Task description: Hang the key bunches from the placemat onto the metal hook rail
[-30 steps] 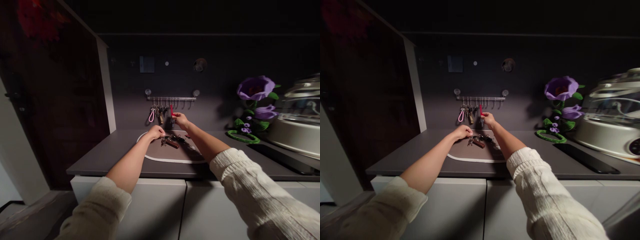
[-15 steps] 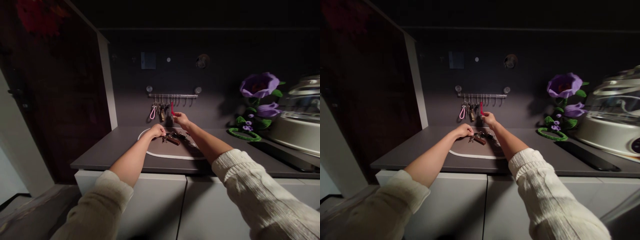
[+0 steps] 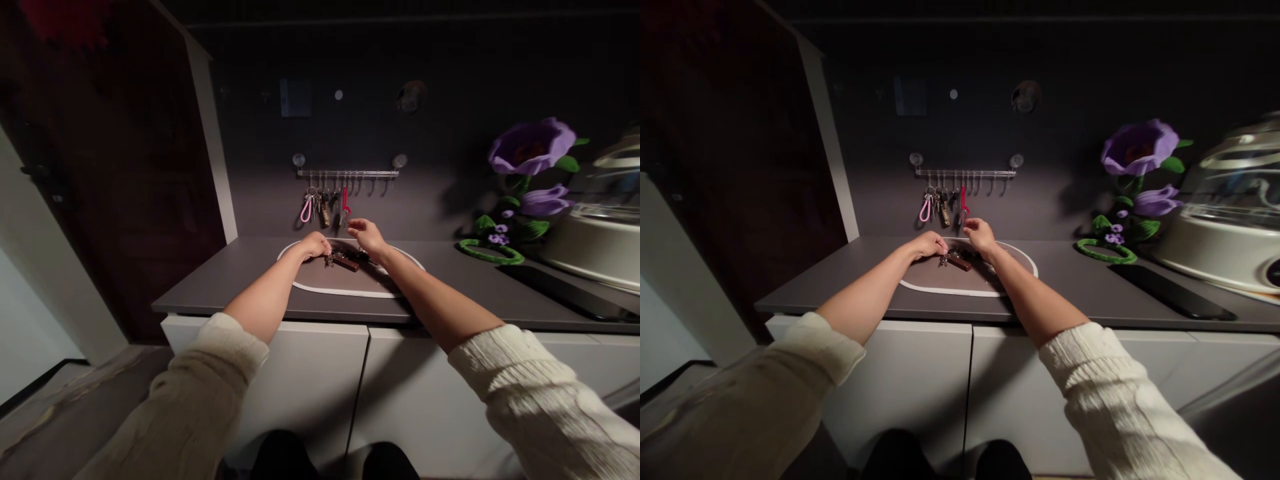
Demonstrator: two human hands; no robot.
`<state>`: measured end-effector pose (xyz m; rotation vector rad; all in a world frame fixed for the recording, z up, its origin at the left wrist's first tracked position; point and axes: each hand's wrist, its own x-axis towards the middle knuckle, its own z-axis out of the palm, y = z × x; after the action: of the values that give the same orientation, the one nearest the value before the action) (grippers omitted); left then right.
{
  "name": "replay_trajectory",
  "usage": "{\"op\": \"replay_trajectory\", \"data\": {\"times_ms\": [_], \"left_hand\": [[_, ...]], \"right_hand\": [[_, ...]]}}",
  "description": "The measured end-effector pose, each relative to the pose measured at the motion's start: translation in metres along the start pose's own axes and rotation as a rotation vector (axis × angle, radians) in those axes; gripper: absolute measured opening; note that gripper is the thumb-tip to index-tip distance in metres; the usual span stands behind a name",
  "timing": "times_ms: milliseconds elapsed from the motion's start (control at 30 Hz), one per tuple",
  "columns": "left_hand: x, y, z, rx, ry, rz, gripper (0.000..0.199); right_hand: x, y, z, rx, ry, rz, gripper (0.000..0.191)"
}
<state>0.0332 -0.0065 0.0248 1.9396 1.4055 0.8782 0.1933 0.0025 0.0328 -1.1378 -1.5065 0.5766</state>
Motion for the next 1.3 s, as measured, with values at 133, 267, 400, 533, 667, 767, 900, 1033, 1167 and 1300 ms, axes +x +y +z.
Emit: {"op": "replay_trajectory", "data": {"times_ms": [133,267,400,533,667,767,900,1033,1167,1300], "left_hand": [[0.0,-0.001,-0.002,-0.03,0.008,0.006,0.006],[0.001,-0.002,-0.004,-0.03,0.067,0.004,0.007],[0.002,-0.001,-0.005,-0.071,0.134,0.022,0.008],[0.004,0.001,-0.007,-0.114,0.164,0.064,0.009],[0.005,0.003,-0.007,-0.174,0.2,0.099,0.009],[0.004,0.006,-0.008,-0.251,0.216,0.094,0.008],[0.002,0.012,-0.009,-0.346,0.221,0.066,0.009],[0.001,0.016,-0.01,-0.408,0.242,0.045,0.011],[0.002,0.019,-0.009,-0.478,0.246,0.031,0.014],[0.003,0.019,-0.007,-0.593,0.232,0.043,0.013]], "right_hand": [[-0.008,0.005,-0.001,-0.187,-0.052,-0.118,0.026],[-0.016,-0.001,-0.001,-0.386,-0.108,-0.187,0.027],[-0.02,-0.008,0.001,-0.521,-0.159,-0.202,0.027],[-0.021,-0.009,0.002,-0.577,-0.197,-0.223,0.027],[-0.022,-0.01,0.003,-0.585,-0.203,-0.24,0.026],[-0.021,-0.01,0.005,-0.533,-0.2,-0.225,0.024],[-0.017,-0.005,0.007,-0.352,-0.199,-0.176,0.018],[-0.015,-0.001,0.01,-0.107,-0.235,-0.137,0.014],[-0.018,-0.006,0.011,0.056,-0.252,-0.079,0.015],[-0.02,-0.012,0.01,0.14,-0.224,-0.084,0.018]]}}
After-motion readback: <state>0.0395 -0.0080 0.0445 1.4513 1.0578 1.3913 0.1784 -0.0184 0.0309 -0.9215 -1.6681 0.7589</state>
